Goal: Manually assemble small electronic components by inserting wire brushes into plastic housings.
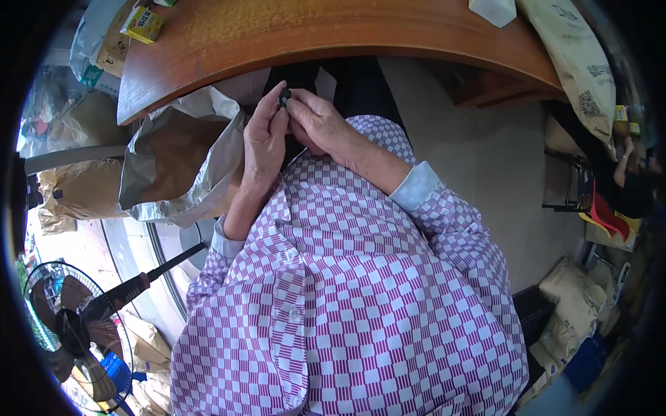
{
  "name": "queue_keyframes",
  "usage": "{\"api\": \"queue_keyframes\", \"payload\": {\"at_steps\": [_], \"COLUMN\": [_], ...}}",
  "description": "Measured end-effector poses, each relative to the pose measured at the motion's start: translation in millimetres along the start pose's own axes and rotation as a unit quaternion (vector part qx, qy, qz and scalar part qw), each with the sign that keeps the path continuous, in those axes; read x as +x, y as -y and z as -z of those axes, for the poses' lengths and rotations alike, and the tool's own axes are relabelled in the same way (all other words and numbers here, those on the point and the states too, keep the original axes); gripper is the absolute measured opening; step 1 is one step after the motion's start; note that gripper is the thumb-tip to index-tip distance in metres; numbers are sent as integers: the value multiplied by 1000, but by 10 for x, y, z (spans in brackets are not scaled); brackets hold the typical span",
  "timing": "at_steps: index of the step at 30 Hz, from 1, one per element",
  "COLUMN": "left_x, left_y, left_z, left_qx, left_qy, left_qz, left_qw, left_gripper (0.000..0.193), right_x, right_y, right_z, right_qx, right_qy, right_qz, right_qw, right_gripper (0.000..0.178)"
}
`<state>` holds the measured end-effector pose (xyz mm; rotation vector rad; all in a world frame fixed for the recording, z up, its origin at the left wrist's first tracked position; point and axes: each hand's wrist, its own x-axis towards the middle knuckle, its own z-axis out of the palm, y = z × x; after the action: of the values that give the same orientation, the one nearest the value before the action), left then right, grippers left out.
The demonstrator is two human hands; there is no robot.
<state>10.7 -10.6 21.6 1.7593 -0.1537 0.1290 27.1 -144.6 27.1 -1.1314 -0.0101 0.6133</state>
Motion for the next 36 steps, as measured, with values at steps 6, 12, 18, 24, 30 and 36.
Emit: {"api": "queue_keyframes", "payload": {"at_steps": [6,12,18,24,30,36], "left_x": [58,19,-49,-67,48,216], "left_y": [64,6,278,243,70,41], "left_z": [88,413,1383,1372,1102,906], "left_qx": [85,34,200,385,285,23], "left_qy": [-67,-98,-192,-188,-161,-95], "left_qz": [-68,-5,111,34,18,37], "left_qw": [992,995,954,903,945,995], "left_gripper": [36,35,34,44,38,31], "right_x": [140,469,1182,1607,1617,1295], "right_y": [61,225,1004,1240,1361,1355], "right_z": [-170,-143,526,882,1123,851], "right_qx": [-3,-221,-650,-754,-630,-269], "right_qy": [1,107,-220,-248,-212,-120], "right_qz": [-8,37,291,217,330,162], "right_qw": [1000,969,667,569,670,942], "right_gripper": [21,25,38,31,20,20]}}
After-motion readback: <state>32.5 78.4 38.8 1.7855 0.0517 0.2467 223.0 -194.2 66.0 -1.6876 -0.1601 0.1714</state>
